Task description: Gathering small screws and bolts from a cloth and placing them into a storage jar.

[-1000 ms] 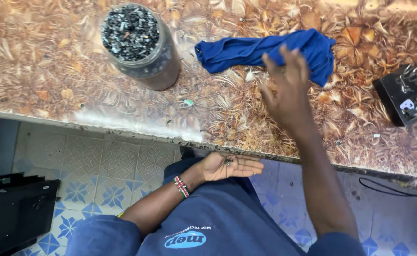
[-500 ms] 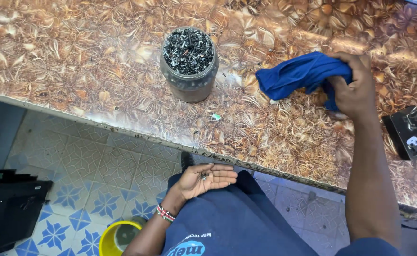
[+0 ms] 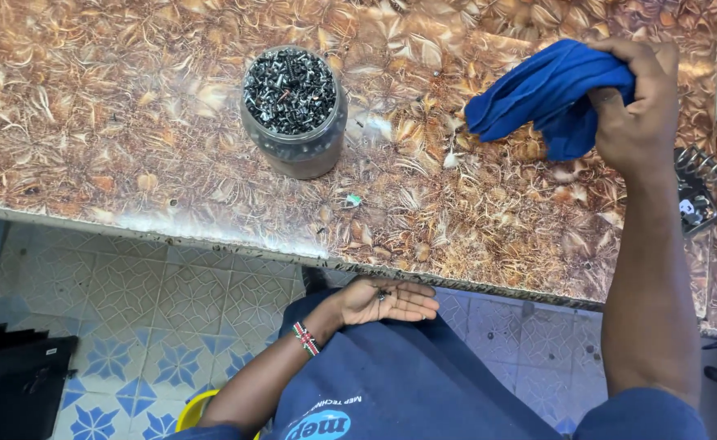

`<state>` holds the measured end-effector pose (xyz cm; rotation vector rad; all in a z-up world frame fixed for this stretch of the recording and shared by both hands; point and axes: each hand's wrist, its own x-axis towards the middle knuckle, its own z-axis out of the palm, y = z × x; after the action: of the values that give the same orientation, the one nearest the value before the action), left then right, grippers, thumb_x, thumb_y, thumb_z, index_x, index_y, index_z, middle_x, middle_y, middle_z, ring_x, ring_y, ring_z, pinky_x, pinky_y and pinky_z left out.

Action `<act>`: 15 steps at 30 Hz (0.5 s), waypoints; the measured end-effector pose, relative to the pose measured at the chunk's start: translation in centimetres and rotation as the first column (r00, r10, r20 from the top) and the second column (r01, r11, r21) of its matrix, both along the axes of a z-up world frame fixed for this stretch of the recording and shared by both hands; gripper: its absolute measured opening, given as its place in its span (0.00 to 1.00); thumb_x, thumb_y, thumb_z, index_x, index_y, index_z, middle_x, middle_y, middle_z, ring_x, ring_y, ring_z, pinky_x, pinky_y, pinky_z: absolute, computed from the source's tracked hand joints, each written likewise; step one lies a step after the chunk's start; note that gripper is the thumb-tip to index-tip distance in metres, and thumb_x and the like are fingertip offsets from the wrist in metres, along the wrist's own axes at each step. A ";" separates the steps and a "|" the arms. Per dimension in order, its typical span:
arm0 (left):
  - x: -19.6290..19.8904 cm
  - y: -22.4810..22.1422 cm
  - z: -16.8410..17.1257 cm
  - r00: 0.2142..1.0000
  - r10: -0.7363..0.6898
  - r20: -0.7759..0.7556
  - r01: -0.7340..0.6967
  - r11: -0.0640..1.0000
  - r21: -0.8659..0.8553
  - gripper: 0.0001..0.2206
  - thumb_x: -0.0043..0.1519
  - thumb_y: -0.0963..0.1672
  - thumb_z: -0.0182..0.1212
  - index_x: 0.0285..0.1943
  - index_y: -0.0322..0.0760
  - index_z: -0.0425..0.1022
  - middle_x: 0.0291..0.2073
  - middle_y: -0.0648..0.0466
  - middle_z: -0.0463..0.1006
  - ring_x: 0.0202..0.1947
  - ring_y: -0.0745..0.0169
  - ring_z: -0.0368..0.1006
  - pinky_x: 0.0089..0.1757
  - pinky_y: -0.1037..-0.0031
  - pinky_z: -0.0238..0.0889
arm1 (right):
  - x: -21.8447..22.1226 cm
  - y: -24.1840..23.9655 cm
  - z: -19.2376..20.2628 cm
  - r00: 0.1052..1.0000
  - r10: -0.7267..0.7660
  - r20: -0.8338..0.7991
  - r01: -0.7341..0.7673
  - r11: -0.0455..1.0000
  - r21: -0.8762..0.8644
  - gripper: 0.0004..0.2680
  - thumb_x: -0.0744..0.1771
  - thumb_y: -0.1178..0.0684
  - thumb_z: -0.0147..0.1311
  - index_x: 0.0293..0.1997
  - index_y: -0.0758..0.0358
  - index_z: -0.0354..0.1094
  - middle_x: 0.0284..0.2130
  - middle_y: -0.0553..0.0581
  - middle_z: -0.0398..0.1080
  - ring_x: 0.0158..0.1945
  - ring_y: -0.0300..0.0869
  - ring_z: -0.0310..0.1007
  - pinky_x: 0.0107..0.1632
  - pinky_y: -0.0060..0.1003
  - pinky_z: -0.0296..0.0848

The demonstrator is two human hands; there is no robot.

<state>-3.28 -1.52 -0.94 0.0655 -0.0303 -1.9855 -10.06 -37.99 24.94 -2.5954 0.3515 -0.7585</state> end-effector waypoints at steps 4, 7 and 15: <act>0.2 0.3 0.5 0.999 -0.016 0.052 0.015 1.000 0.021 0.27 0.73 0.48 0.43 0.75 0.21 0.57 0.69 0.28 0.61 0.70 0.31 0.59 0.67 0.56 0.56 | -0.4 -1.8 -1.6 0.989 -0.042 0.142 0.051 0.996 -0.066 0.11 0.74 0.63 0.50 0.65 0.77 0.66 0.52 0.73 0.56 0.57 0.63 0.62 0.58 0.55 0.65; 0.2 0.3 -0.2 1.000 -0.004 0.001 0.004 1.000 0.019 0.27 0.73 0.47 0.41 0.77 0.19 0.52 0.70 0.26 0.58 0.71 0.30 0.56 0.69 0.54 0.52 | -0.4 -2.5 -3.1 0.946 -0.266 0.187 0.272 0.962 -0.007 0.17 0.67 0.73 0.44 0.61 0.69 0.66 0.52 0.72 0.55 0.56 0.66 0.63 0.55 0.61 0.72; 0.2 -0.8 0.4 0.998 0.005 -0.057 -0.003 1.000 0.020 0.27 0.70 0.43 0.37 0.76 0.15 0.51 0.71 0.27 0.57 0.72 0.33 0.55 0.69 0.55 0.51 | 0.5 7.0 -8.0 0.894 -0.374 -0.248 0.415 0.899 0.141 0.08 0.72 0.64 0.43 0.57 0.72 0.65 0.50 0.69 0.60 0.55 0.55 0.64 0.59 0.46 0.68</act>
<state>-3.12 -2.32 -0.54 0.0214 0.0264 -1.9829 -9.60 -31.04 16.90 -2.4512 0.9961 -0.5338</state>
